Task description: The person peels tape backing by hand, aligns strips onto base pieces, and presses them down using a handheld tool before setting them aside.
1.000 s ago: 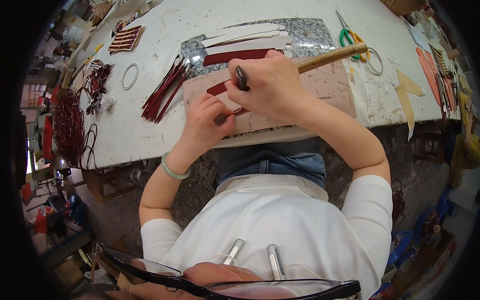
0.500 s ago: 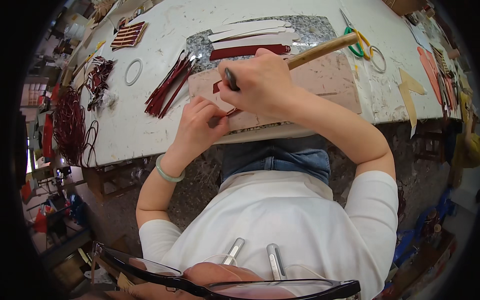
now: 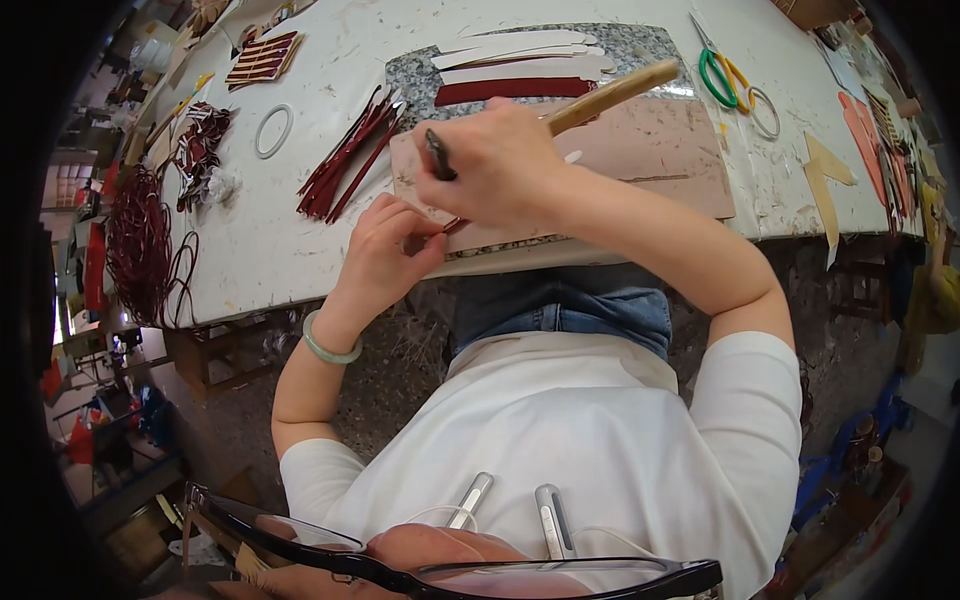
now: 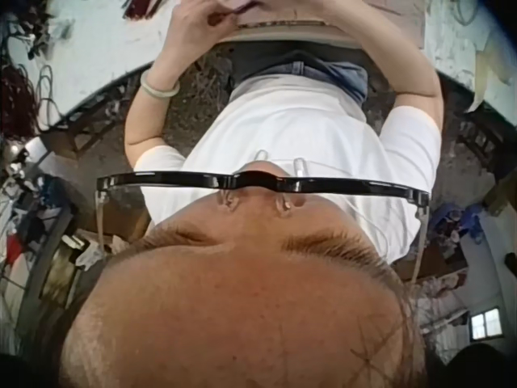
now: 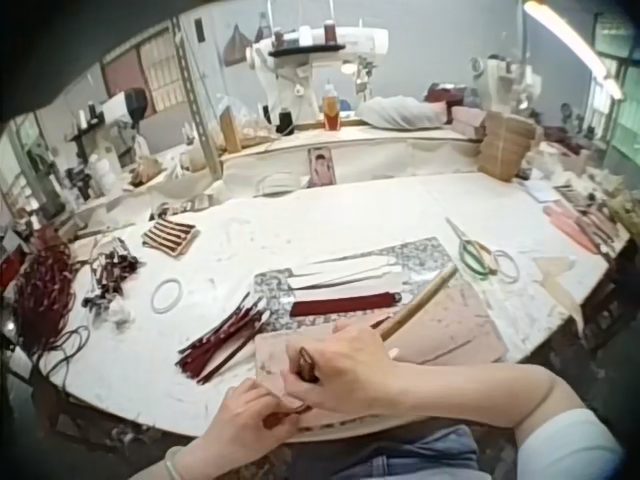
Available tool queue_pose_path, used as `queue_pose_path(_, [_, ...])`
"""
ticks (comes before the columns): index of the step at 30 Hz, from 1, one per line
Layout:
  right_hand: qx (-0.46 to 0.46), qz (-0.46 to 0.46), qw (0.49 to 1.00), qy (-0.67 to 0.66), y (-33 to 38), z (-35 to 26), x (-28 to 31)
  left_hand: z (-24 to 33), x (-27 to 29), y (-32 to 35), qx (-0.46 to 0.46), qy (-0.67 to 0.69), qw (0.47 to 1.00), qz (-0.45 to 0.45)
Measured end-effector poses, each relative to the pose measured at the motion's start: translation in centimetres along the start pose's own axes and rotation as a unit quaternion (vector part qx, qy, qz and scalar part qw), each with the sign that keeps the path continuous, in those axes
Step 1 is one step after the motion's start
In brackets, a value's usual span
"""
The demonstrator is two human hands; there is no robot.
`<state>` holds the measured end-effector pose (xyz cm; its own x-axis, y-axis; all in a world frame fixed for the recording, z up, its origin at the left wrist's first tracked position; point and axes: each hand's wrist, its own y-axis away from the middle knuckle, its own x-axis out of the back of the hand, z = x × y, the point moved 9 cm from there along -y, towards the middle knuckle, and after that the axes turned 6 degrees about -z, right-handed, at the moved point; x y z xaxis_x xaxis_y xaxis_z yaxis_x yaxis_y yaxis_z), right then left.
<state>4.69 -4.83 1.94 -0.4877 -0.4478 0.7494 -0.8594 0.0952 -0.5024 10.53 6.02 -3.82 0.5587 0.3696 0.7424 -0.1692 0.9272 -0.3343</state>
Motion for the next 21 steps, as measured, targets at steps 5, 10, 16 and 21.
queue_pose_path(5, [0.03, 0.004, 0.998, -0.048, -0.2, -2.4, -1.0, -0.1, 0.7, 0.5, 0.019, 0.002, 1.0, 0.001])
queue_pose_path(10, [0.025, 0.008, 1.0, 0.0, -0.9, -1.8, -0.6, -0.6, 0.8, 1.8, 0.025, -0.005, 0.999, 0.037])
queue_pose_path(16, [0.039, -0.004, 0.999, -0.02, -1.0, -2.4, -2.0, -0.6, 1.1, 2.7, 0.028, -0.013, 0.998, 0.061])
queue_pose_path(21, [0.047, 0.008, 0.998, -0.048, -1.3, -3.5, -1.4, -0.1, 1.3, 3.6, 0.025, -0.049, 0.994, 0.099])
